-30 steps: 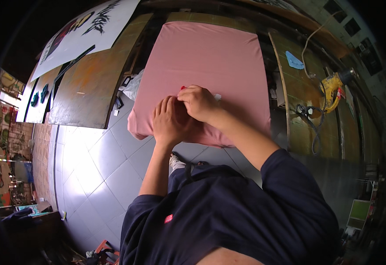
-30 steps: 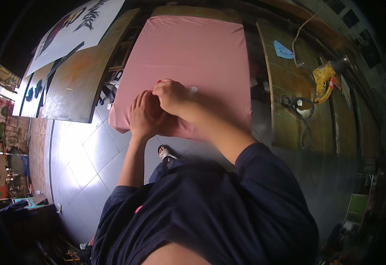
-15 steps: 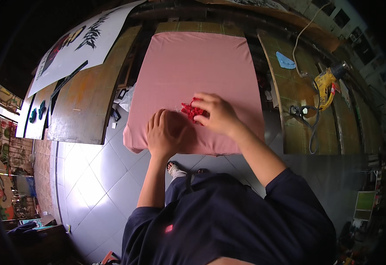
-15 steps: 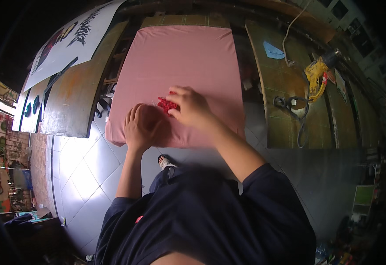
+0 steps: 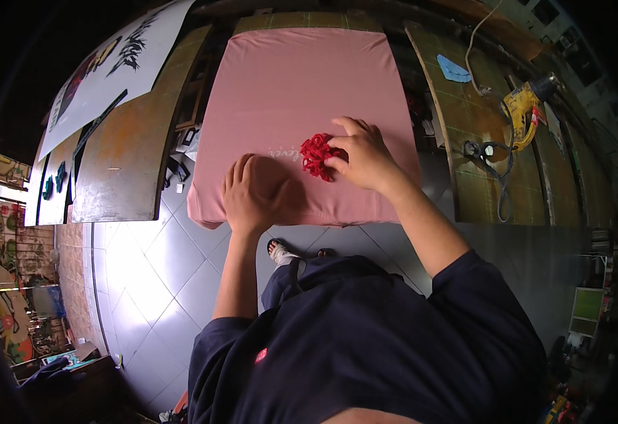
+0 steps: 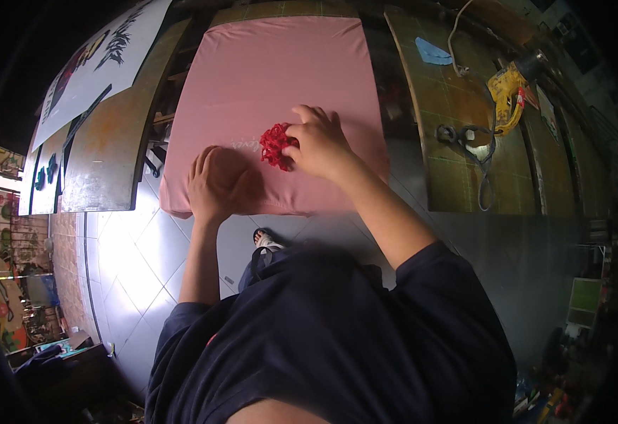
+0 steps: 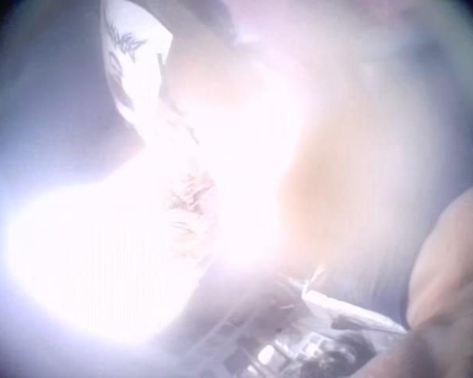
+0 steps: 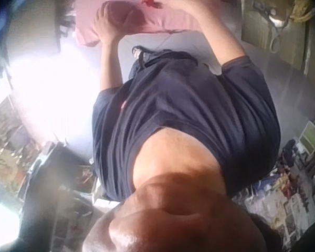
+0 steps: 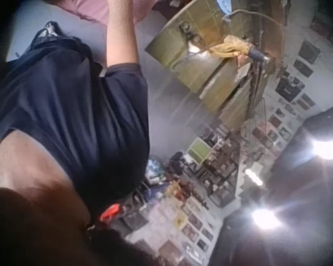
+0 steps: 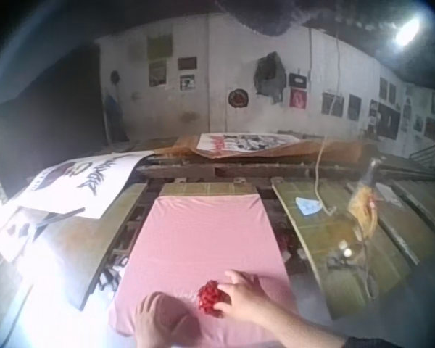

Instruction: The person uses a squeegee to apply ink through a screen printing frame onto a pink t-shirt. They then use a red cloth to wipe excess ink from the shirt and a heat gun to dry the printed area. Finally, the t-shirt is placed on a heat press machine.

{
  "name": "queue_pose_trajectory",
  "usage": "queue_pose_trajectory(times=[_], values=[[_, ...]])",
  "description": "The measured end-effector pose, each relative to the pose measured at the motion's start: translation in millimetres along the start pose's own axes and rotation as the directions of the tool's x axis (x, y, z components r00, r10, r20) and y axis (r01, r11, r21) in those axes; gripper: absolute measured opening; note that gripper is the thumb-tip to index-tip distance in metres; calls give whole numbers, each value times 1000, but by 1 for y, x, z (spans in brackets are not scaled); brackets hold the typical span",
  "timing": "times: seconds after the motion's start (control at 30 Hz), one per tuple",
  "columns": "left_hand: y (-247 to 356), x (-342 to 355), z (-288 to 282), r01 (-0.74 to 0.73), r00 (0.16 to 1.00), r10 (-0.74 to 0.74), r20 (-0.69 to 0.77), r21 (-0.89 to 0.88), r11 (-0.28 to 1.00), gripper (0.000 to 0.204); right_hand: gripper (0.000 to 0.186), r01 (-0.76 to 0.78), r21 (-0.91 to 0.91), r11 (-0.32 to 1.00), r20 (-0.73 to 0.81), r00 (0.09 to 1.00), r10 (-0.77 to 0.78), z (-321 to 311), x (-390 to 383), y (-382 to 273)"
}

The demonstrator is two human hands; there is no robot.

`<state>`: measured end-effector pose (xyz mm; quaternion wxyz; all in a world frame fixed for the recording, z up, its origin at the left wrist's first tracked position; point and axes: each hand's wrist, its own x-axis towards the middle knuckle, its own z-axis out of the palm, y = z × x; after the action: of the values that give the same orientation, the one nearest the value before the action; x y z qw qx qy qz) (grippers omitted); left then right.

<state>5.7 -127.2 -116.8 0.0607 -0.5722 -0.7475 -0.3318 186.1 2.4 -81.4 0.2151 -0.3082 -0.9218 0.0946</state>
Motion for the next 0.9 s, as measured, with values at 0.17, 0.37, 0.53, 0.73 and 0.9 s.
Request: queue_pose_trajectory(times=[0.17, 0.37, 0.53, 0.73, 0.9], values=[[1, 1, 0, 4, 1000, -4, 2, 7, 1000, 65, 14, 107, 559, 822, -316, 944, 92, -8, 6, -13], [0, 1, 3, -15, 1000, 14, -26, -40, 999, 54, 12, 101, 257, 961, -386, 922, 6, 6, -10, 21], [15, 23, 20, -63, 993, 91, 77, -304, 951, 36, 11, 40, 405, 913, -462, 871, 167, -2, -18, 32], [41, 53, 30, -105, 981, 135, 142, -201, 974, 17, 11, -55, 460, 886, -453, 844, 287, 5, -27, 43], [21, 69, 8, 286, 937, -110, 332, -547, 787, 25, 16, -138, 427, 894, -303, 909, 285, -4, -29, 31]])
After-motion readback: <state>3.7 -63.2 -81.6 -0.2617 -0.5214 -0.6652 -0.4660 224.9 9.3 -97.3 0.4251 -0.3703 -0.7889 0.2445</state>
